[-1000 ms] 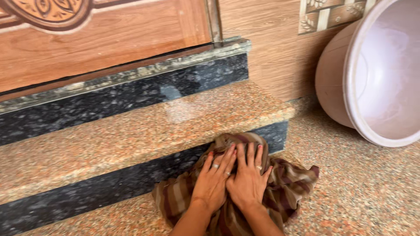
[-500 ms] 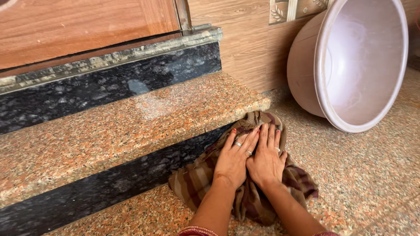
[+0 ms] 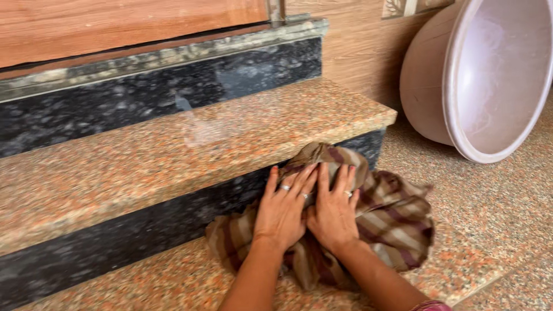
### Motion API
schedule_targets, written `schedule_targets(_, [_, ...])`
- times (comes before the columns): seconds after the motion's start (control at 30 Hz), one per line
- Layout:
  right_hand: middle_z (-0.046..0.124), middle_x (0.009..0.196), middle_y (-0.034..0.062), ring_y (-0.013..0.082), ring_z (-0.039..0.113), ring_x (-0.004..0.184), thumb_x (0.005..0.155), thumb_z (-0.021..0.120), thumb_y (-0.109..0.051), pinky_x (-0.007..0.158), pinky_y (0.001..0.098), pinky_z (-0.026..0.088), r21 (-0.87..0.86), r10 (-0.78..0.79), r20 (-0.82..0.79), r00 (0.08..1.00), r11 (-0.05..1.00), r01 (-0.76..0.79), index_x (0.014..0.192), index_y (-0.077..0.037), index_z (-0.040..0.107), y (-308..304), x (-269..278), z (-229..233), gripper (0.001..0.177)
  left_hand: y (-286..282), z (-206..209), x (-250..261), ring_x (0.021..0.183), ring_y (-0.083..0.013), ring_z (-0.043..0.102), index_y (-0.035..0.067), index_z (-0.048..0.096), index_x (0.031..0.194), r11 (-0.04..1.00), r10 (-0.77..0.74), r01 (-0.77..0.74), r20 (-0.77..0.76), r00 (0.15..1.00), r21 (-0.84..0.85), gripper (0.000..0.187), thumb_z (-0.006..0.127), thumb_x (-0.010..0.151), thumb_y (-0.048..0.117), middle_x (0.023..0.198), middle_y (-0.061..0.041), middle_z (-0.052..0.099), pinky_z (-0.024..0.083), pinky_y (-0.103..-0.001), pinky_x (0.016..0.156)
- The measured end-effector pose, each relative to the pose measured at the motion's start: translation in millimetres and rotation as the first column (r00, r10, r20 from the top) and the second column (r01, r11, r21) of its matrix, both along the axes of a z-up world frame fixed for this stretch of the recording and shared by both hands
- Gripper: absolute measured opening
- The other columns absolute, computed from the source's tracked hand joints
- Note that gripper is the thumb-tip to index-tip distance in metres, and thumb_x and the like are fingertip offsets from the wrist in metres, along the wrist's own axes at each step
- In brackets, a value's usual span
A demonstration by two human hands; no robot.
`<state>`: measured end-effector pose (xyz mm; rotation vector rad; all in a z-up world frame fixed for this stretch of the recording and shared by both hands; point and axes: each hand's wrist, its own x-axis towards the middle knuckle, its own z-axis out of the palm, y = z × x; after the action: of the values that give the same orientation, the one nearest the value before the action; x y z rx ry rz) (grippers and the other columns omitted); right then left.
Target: The person washes a cloth in a metal bucket, wrings it out, and then wipes the granite steps and floor near a wooden door. The person also moves a pair of sandals to the second step to clean underneath them.
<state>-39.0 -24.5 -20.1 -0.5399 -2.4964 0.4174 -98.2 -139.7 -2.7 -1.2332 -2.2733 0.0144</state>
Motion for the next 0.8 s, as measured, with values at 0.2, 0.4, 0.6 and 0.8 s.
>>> schedule_targets(0.2, [0.006, 0.157, 0.0418, 0.0583, -0.004, 0.149, 0.074, 0.066, -0.015, 0.113, 0.0727, 0.013, -0.002, 0.070, -0.023, 0.997, 0.998, -0.070, 0.156, -0.001, 0.014, -87.3, -15.3, -5.4, 0.098, -87.8, -5.4, -7.0, 0.145, -0.0169, 0.032, 0.016, 0.021, 0.161, 0.998, 0.062, -0.061, -0.049, 0.997, 0.030, 0.094, 0.065, 0.078, 0.026, 0.166, 0.002, 0.024, 0.006, -0.056, 0.122])
schedule_targets(0.4, [0.006, 0.154, 0.0448, 0.0614, -0.005, 0.147, 0.075, 0.067, -0.017, 0.112, 0.0747, 0.013, 0.014, 0.082, 0.016, 0.996, 0.996, -0.083, 0.153, 0.002, 0.015, -166.2, -27.8, -7.5, 0.096, -164.3, -15.6, -20.2, 0.141, -0.0175, 0.036, 0.017, 0.028, 0.159, 0.995, 0.070, -0.067, -0.042, 0.997, 0.076, 0.084, 0.062, 0.083, 0.030, 0.164, 0.004, 0.029, 0.005, -0.058, 0.122])
schedule_targets(0.6, [0.007, 0.155, 0.0442, 0.0609, -0.007, 0.147, 0.077, 0.071, -0.022, 0.113, 0.0752, 0.012, -0.052, 0.130, 0.079, 0.988, 0.991, -0.126, 0.155, 0.000, 0.014, -249.3, -34.8, -2.7, 0.099, -246.1, -14.5, -29.0, 0.141, -0.0193, 0.034, 0.020, 0.024, 0.159, 0.989, 0.148, -0.148, -0.012, 0.989, -0.028, 0.086, 0.060, 0.084, 0.041, 0.163, 0.005, 0.027, 0.003, -0.061, 0.121])
schedule_targets(0.8, [0.005, 0.152, 0.0476, 0.0653, -0.009, 0.144, 0.080, 0.075, -0.022, 0.110, 0.0780, 0.010, -0.044, 0.191, 0.116, 0.975, 0.981, -0.187, 0.153, 0.002, 0.013, -319.4, -41.9, -1.0, 0.099, -315.1, -10.8, -30.7, 0.141, -0.0204, 0.031, 0.024, 0.019, 0.163, 0.950, 0.276, -0.279, -0.038, 0.960, -0.143, 0.089, 0.058, 0.086, 0.046, 0.169, 0.006, 0.022, 0.004, -0.061, 0.119])
